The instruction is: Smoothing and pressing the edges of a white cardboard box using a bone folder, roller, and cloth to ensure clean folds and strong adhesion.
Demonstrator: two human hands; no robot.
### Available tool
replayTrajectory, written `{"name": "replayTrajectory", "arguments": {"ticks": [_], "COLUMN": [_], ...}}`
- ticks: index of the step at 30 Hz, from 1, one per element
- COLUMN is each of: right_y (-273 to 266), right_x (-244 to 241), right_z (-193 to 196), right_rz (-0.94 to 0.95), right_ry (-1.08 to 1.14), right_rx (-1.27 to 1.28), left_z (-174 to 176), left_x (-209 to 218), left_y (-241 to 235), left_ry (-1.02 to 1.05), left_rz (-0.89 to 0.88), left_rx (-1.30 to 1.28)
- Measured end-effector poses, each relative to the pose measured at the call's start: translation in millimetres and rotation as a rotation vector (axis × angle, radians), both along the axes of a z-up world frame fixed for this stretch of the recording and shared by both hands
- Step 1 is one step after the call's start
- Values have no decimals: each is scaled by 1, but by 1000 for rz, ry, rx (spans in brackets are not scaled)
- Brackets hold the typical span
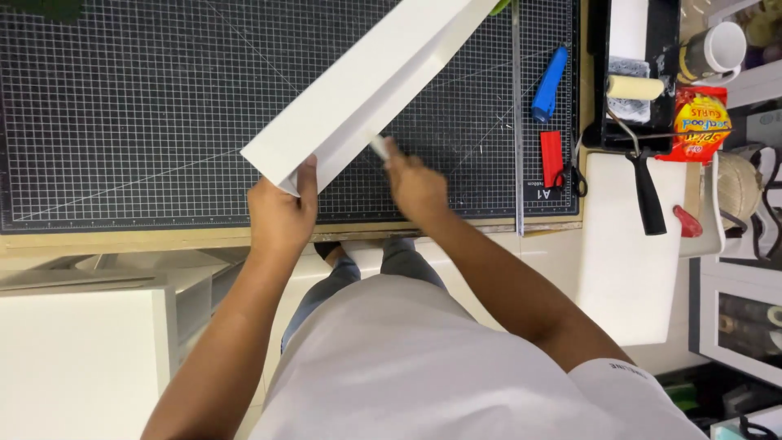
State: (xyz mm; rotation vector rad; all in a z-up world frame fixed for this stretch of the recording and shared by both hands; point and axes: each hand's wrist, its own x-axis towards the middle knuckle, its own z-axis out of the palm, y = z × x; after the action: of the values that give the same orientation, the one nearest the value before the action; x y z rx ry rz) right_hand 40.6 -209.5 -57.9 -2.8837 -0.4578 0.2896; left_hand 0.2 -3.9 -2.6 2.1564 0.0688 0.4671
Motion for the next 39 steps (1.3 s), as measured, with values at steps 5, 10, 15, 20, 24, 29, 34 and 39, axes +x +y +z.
{"name": "replayTrajectory", "arguments": {"ticks": [5, 10, 15, 20, 24, 29, 34, 39], "right_y": [26, -32, -88, -96, -102, -106, -120, -142], "right_x": [-44, -3, 7, -12, -15, -17, 24, 126], "right_z": [-1, 33, 15, 4, 9, -10, -29, -17], "right_rz": [229, 56, -39, 89, 67, 283, 300, 64], "right_ry": [273, 76, -58, -109, -72, -200, -341, -471], "right_rx": [124, 246, 303, 354, 355, 314, 200, 95], "left_z": [-13, 13, -7, 14, -1, -6, -48, -44], "left_x": [0, 9, 16, -4, -16, 30, 72, 81], "left_y": [0, 6, 22, 26, 36, 8, -34, -39], "left_ry": [29, 82, 117, 824, 1065, 617, 505, 695], "left_rz": [24, 56, 93, 149, -27, -140, -197, -257], "left_rx": [-17, -137, -374, -622, -499, 216, 710, 741]}}
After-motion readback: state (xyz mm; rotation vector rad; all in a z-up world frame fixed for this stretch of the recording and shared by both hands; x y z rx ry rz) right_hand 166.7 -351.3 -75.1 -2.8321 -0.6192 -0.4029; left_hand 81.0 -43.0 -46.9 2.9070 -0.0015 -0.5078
